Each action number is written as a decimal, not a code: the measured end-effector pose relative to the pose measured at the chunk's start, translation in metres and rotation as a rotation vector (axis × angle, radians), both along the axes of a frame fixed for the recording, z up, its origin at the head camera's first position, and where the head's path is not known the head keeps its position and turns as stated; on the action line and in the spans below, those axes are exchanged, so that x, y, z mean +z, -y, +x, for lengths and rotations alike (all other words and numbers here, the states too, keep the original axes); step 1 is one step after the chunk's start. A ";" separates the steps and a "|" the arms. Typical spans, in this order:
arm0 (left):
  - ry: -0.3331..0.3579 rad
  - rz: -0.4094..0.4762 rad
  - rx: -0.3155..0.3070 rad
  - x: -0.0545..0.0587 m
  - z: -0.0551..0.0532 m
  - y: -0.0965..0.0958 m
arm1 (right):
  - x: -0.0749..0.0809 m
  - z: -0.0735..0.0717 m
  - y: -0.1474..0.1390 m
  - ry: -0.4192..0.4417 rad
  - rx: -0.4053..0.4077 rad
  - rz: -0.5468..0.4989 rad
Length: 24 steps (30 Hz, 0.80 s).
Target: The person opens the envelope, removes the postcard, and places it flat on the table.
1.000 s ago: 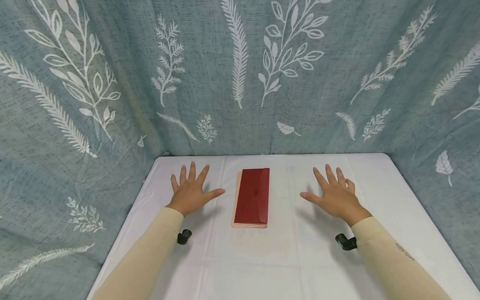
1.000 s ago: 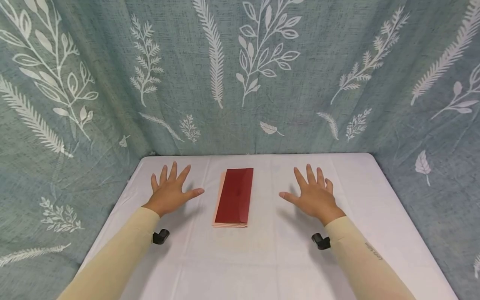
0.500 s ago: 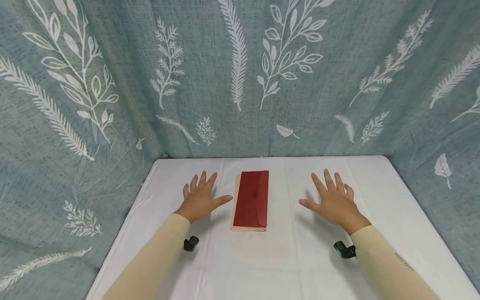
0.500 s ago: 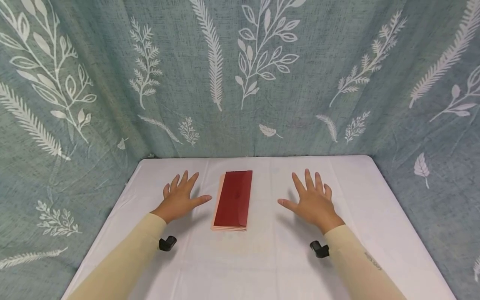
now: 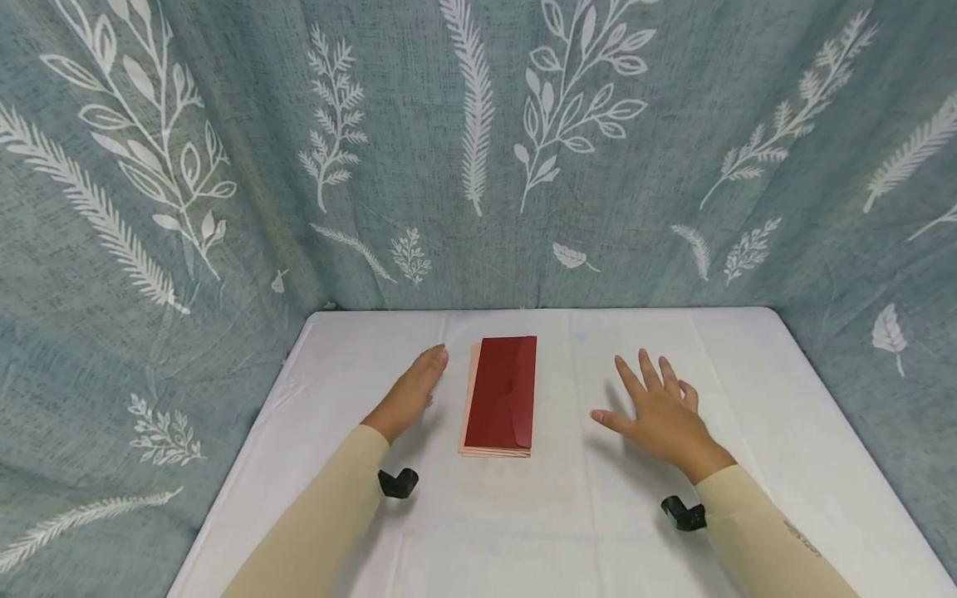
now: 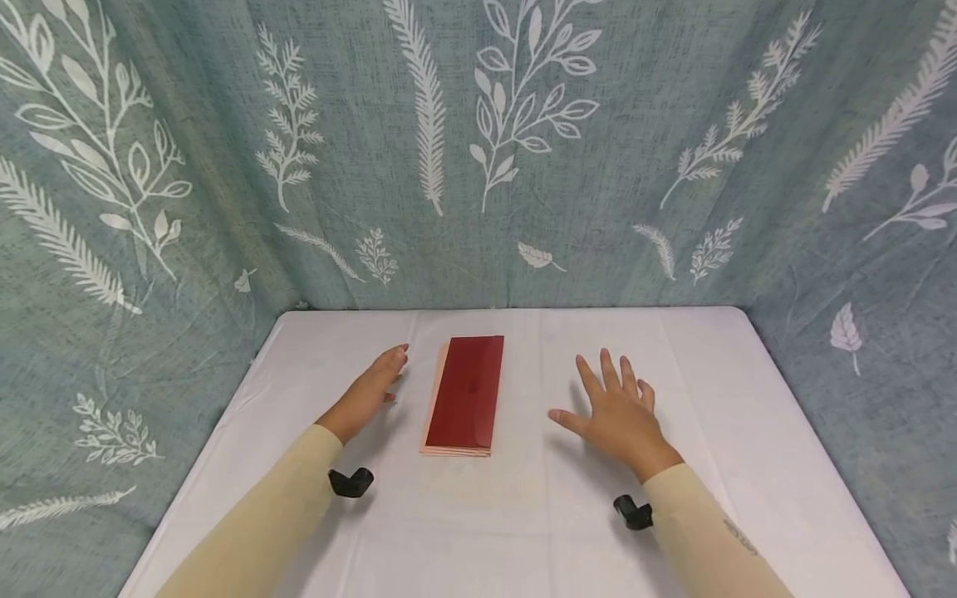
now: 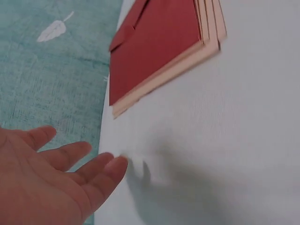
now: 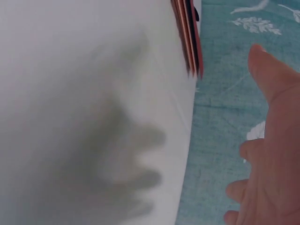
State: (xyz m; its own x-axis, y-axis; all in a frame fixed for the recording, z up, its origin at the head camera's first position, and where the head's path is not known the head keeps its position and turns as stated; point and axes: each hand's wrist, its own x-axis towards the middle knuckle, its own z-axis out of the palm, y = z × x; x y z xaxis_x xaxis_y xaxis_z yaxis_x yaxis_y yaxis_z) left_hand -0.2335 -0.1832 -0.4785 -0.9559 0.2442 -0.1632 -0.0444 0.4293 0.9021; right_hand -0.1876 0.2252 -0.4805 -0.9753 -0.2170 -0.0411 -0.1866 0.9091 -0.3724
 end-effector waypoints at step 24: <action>0.290 0.329 0.139 -0.009 -0.002 -0.020 | -0.018 0.016 0.008 -0.023 0.022 -0.048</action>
State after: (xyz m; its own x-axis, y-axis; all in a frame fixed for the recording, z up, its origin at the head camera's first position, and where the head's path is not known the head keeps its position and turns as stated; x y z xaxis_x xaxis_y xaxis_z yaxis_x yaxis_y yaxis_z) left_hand -0.2356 -0.1627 -0.4872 -0.9095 0.2004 -0.3643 -0.3522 0.0945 0.9312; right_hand -0.1719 0.2176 -0.4981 -0.9709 -0.2393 -0.0080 -0.2150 0.8861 -0.4105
